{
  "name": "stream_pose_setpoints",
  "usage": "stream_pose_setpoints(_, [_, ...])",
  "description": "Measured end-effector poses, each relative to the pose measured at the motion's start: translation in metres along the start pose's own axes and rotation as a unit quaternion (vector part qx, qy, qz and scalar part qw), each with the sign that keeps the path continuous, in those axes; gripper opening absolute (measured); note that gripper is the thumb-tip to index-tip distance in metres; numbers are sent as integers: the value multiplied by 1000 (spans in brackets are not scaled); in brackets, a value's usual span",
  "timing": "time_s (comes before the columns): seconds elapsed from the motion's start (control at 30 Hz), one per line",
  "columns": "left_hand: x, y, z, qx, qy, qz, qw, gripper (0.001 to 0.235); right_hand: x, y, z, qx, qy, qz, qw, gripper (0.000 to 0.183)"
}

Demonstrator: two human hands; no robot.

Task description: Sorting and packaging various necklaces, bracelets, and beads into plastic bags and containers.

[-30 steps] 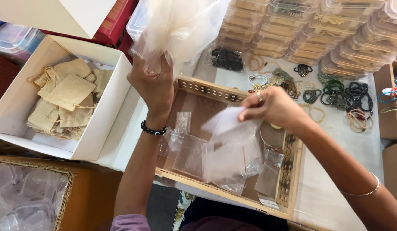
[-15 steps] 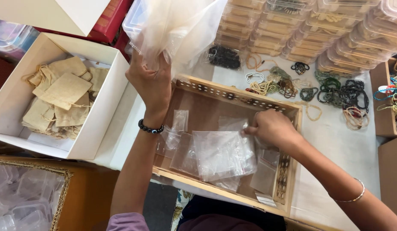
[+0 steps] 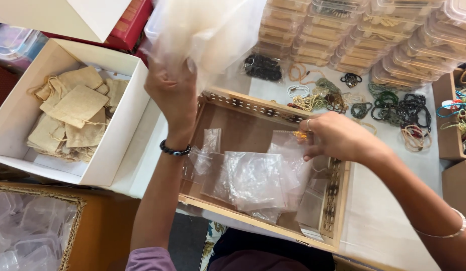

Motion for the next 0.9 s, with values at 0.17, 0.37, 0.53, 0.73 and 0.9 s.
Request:
stream_pose_setpoints(0.17, [-1, -17, 14, -399, -39, -85, 912, 54, -16, 7, -15, 25, 33, -76, 996, 25])
stream_pose_setpoints(0.37, [-27, -30, 59, -448, -146, -263, 842, 108, -51, 43, -76, 332, 156, -231, 901, 11])
stream_pose_setpoints(0.53, [-71, -26, 91, -366, -233, -389, 813, 115, -42, 9, -79, 740, 128, -218, 623, 50])
stream_pose_setpoints(0.73, [-100, -48, 120, -339, -308, -416, 785, 81, -20, -4, -93, 678, 326, -103, 651, 15])
stream_pose_setpoints(0.9, [-120, -56, 150, -450, -392, -464, 655, 68, 59, 15, -71, 253, 353, -27, 900, 40])
Point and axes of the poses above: each hand's wrist, its own x-axis towards the middle knuckle, its own z-axis out of the palm, y = z × x, the point moved 10 cm from there along x, towards the middle knuckle, and after that the axes turned 12 degrees about x, right-handed, at the moved point
